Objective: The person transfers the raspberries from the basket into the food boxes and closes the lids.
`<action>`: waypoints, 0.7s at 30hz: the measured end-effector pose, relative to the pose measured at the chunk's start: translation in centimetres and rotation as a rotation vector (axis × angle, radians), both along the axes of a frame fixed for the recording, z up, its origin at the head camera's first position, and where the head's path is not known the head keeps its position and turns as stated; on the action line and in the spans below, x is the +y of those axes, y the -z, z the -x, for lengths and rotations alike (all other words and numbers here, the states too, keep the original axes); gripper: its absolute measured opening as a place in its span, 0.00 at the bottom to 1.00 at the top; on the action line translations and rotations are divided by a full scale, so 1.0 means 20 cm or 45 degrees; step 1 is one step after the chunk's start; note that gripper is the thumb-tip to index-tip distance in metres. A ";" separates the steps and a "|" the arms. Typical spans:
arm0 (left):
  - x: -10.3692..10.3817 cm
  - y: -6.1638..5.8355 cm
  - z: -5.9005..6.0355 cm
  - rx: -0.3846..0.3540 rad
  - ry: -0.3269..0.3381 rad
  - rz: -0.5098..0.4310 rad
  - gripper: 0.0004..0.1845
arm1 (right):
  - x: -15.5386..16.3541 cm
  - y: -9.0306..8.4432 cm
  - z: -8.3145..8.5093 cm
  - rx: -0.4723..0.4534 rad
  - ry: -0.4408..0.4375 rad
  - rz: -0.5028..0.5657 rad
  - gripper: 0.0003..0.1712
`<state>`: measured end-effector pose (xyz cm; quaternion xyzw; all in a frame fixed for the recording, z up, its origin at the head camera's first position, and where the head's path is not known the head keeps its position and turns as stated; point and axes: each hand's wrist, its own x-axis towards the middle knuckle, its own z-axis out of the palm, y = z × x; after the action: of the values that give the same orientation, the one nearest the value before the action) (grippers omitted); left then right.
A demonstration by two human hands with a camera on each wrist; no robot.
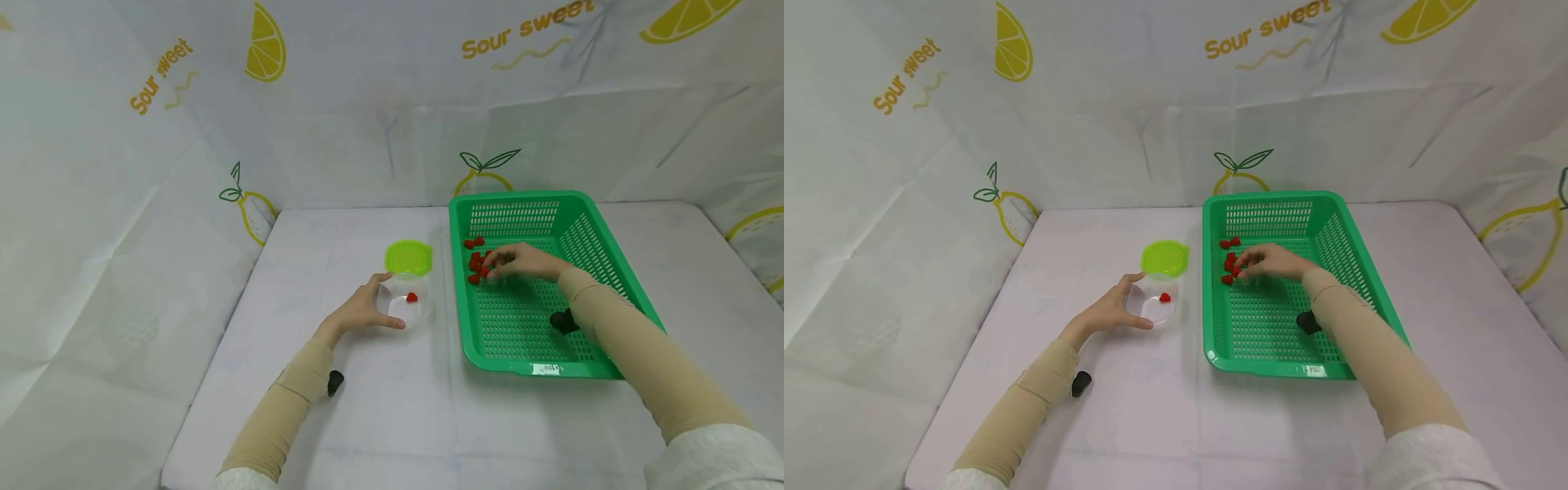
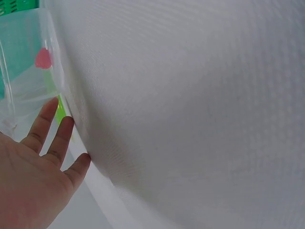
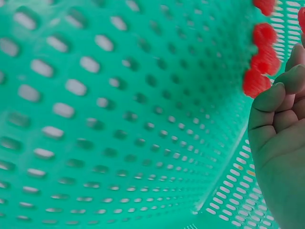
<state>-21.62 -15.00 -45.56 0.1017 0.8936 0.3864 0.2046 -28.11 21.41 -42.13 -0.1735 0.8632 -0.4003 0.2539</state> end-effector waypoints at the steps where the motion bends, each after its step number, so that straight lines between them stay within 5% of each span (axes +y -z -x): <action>1: 0.00 0.00 0.00 -0.002 -0.001 -0.001 0.58 | 0.00 -0.01 0.00 -0.004 0.007 0.013 0.23; 21: 0.00 0.00 0.00 -0.009 -0.004 -0.001 0.58 | -0.08 -0.19 0.03 -0.009 0.085 0.367 0.20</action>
<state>-21.65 -15.07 -45.60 0.0990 0.8929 0.3873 0.2071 -28.62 19.75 -38.43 -0.1777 0.8012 -0.5289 0.2161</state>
